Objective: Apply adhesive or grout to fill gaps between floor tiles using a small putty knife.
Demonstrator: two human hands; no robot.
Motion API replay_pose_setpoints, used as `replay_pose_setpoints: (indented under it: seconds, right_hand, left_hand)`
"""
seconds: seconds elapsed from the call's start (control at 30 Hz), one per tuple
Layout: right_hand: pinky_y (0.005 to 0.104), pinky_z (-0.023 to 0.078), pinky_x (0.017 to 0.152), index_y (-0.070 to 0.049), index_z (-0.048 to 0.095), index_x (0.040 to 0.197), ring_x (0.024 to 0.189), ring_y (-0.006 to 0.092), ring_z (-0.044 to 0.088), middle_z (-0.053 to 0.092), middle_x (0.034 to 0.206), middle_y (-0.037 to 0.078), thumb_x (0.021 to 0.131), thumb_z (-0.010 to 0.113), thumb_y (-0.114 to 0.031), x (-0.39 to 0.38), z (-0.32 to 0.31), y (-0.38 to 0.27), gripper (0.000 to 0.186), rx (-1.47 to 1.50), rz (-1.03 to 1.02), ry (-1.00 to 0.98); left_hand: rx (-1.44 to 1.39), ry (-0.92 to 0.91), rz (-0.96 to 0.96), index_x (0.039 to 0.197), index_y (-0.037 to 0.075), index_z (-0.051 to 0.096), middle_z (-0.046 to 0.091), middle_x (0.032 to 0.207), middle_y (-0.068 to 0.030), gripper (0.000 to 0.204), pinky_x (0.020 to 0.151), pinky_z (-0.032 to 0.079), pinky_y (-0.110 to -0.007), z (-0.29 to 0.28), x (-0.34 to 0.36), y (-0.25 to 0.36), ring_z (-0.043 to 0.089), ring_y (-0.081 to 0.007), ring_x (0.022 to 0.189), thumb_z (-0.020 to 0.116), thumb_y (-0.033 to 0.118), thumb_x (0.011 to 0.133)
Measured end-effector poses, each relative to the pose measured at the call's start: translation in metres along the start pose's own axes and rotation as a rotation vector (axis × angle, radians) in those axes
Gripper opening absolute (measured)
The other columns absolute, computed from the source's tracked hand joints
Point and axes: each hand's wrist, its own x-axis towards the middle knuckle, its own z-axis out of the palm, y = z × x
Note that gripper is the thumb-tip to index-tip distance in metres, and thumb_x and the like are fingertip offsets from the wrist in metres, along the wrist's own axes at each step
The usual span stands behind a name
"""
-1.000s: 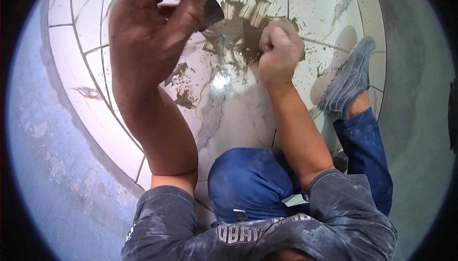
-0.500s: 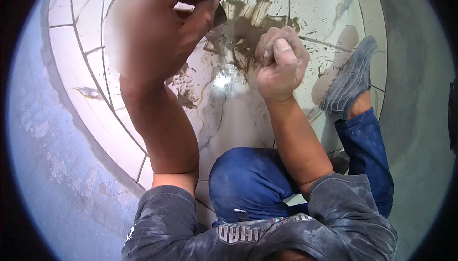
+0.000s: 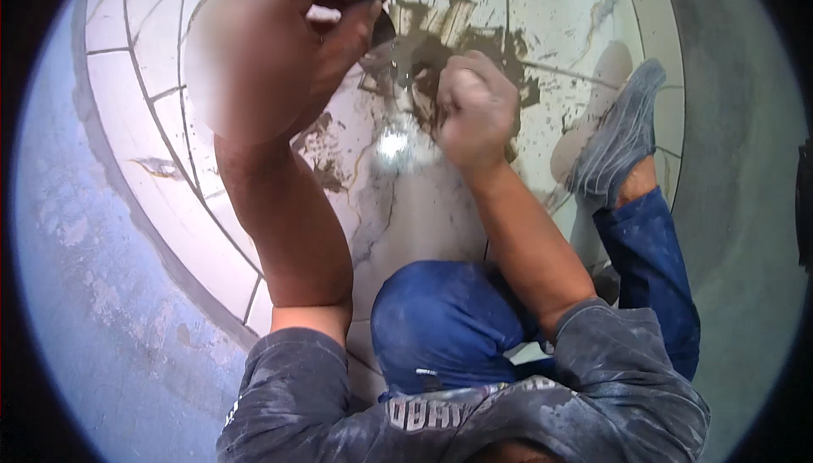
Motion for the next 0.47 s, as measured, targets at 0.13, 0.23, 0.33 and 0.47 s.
replay_pose_setpoints:
  seconds: [0.13, 0.23, 0.33, 0.47]
  right_hand:
    - [0.0278, 0.027, 0.048, -0.001, 0.044, 0.071, 0.056, 0.0112, 0.038, 0.045, 0.061, 0.005, 0.091, 0.045, -0.017, -0.001, -0.011, -0.023, 0.026, 0.483, 0.103, -0.044]
    - [0.0304, 0.028, 0.048, 0.000, 0.043, 0.065, 0.055, 0.0130, 0.038, 0.045, 0.060, 0.006, 0.087, 0.039, -0.009, 0.002, -0.002, -0.009, 0.024, 0.173, 0.082, 0.033]
    - [0.0308, 0.029, 0.048, 0.001, 0.044, 0.063, 0.055, 0.0151, 0.039, 0.046, 0.060, 0.008, 0.086, 0.036, -0.008, 0.005, -0.015, -0.020, 0.026, 0.239, 0.060, -0.040]
    - [0.0299, 0.031, 0.056, -0.001, 0.048, 0.066, 0.062, 0.0134, 0.040, 0.045, 0.067, 0.003, 0.085, 0.054, -0.023, -0.008, -0.018, -0.013, 0.030, 0.563, 0.202, -0.053]
  left_hand:
    - [-0.127, -0.004, -0.022, 0.097, 0.000, 0.056, 0.064, 0.097, -0.0069, 0.012, 0.073, 0.058, -0.026, 0.002, -0.001, -0.006, 0.065, -0.0127, 0.087, 0.061, -0.008, 0.090]
    - [-0.016, -0.016, 0.008, 0.098, -0.001, 0.056, 0.064, 0.098, -0.0065, 0.012, 0.074, 0.058, -0.027, 0.006, -0.002, -0.011, 0.065, -0.0123, 0.088, 0.062, -0.008, 0.090]
    - [-0.106, -0.018, -0.052, 0.098, -0.001, 0.056, 0.064, 0.098, -0.0066, 0.013, 0.075, 0.058, -0.027, 0.006, 0.001, -0.008, 0.065, -0.0127, 0.088, 0.062, -0.008, 0.089]
    - [-0.038, -0.031, -0.029, 0.099, 0.001, 0.058, 0.065, 0.102, -0.0084, 0.012, 0.076, 0.058, -0.027, 0.002, -0.003, -0.016, 0.065, -0.0137, 0.089, 0.062, -0.005, 0.090]
